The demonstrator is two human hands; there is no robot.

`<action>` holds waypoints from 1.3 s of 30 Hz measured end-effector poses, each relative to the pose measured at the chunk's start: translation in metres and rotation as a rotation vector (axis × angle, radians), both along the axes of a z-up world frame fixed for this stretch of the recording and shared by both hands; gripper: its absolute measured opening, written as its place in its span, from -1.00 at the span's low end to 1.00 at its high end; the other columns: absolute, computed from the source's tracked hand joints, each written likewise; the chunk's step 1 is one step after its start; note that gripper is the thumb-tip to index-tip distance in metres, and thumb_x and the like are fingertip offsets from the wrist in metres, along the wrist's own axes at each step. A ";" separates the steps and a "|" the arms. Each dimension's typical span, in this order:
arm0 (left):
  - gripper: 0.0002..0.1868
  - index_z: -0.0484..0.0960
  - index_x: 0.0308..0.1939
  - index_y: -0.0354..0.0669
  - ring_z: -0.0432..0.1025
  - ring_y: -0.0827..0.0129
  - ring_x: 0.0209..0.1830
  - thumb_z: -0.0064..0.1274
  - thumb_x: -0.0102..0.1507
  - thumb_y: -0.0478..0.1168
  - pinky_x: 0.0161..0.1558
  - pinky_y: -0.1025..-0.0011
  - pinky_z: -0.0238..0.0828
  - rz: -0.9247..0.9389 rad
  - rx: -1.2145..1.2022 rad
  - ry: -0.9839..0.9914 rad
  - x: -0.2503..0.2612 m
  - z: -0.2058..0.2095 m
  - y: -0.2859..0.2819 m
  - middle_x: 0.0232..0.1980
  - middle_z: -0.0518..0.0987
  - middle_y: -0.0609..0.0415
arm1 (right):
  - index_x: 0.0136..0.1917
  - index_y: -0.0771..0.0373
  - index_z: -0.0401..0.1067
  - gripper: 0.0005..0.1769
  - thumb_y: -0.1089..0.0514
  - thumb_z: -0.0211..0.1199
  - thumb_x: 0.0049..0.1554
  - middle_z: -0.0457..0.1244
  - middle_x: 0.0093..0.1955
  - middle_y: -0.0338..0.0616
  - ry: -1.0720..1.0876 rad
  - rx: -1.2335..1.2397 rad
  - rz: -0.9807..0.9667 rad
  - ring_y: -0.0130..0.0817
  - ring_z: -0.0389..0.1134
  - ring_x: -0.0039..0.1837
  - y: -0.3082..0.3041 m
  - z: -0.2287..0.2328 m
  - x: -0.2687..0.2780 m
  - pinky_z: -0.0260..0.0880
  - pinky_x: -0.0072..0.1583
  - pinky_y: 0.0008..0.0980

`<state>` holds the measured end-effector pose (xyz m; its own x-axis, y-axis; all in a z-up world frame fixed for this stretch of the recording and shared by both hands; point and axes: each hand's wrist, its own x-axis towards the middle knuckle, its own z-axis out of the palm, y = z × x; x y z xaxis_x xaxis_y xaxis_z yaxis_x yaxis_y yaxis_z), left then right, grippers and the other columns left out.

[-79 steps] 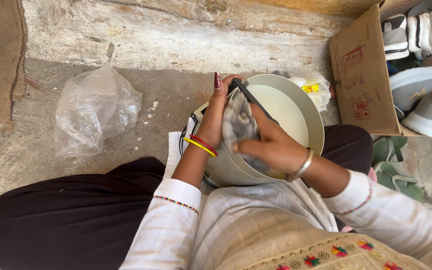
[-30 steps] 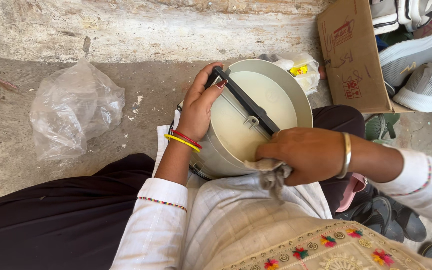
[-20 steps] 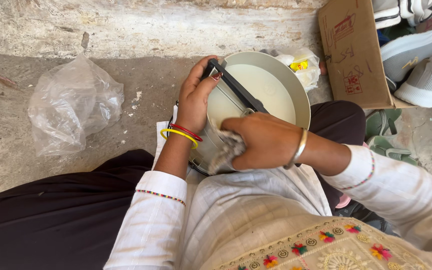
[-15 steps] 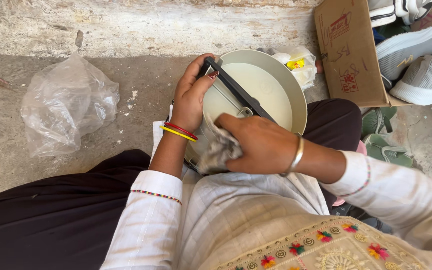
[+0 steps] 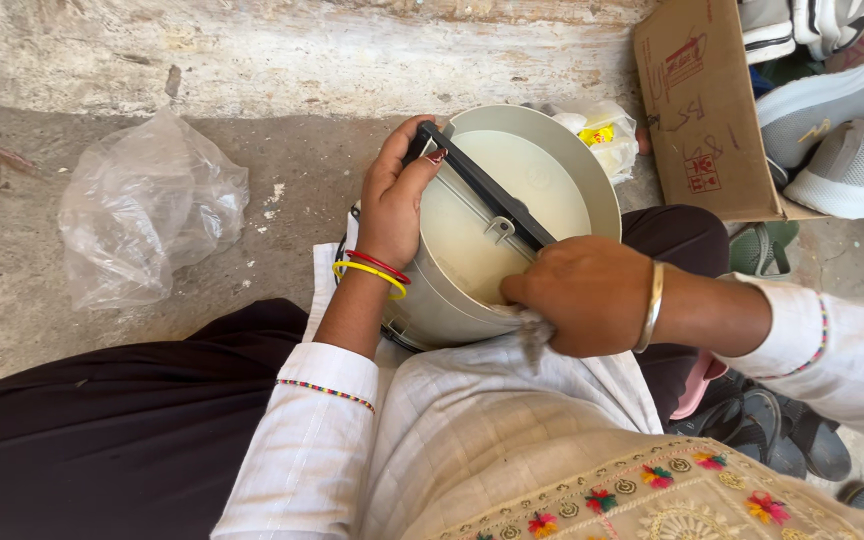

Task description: The person wipes the inside and outside of a beige plastic container with a cloth, then places a clear plastic bag inside. The person sits on the ground during the task.

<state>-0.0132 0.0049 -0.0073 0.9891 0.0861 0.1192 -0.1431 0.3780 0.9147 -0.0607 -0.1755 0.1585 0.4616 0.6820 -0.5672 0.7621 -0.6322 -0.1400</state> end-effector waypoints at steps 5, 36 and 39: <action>-0.55 0.39 0.38 -0.31 0.33 0.46 0.26 -0.10 0.42 -0.22 0.35 0.50 0.17 -0.101 -0.029 -0.025 0.003 -0.006 0.006 0.24 0.50 0.07 | -0.11 0.33 0.44 -0.53 -0.02 0.44 -0.18 0.35 -0.28 0.19 0.078 0.275 -0.336 0.10 0.44 -0.12 0.050 -0.010 0.012 0.42 -0.02 0.00; -0.55 0.34 0.40 -0.28 0.26 0.42 0.38 -0.19 0.49 -0.11 0.43 0.46 0.10 -0.107 0.009 -0.022 -0.009 0.001 0.007 0.34 0.42 0.02 | 0.01 0.33 0.52 -0.50 0.37 0.31 -0.29 0.34 0.17 0.04 -0.228 0.558 0.066 0.06 0.33 0.20 0.033 -0.031 0.016 0.30 0.25 -0.12; -0.56 0.38 0.38 -0.29 0.32 0.39 0.33 -0.15 0.48 -0.13 0.40 0.44 0.17 -0.083 0.051 -0.039 -0.009 0.004 0.005 0.30 0.48 0.01 | -0.01 0.23 0.59 -0.57 0.46 0.26 -0.17 0.39 0.11 -0.13 0.030 0.424 0.040 -0.09 0.37 0.20 0.005 -0.017 0.008 0.31 0.24 -0.19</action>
<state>-0.0226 0.0102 -0.0035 0.9872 -0.0030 0.1594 -0.1487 0.3430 0.9275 -0.0526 -0.1706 0.1415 0.4177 0.8749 -0.2452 0.7763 -0.4839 -0.4039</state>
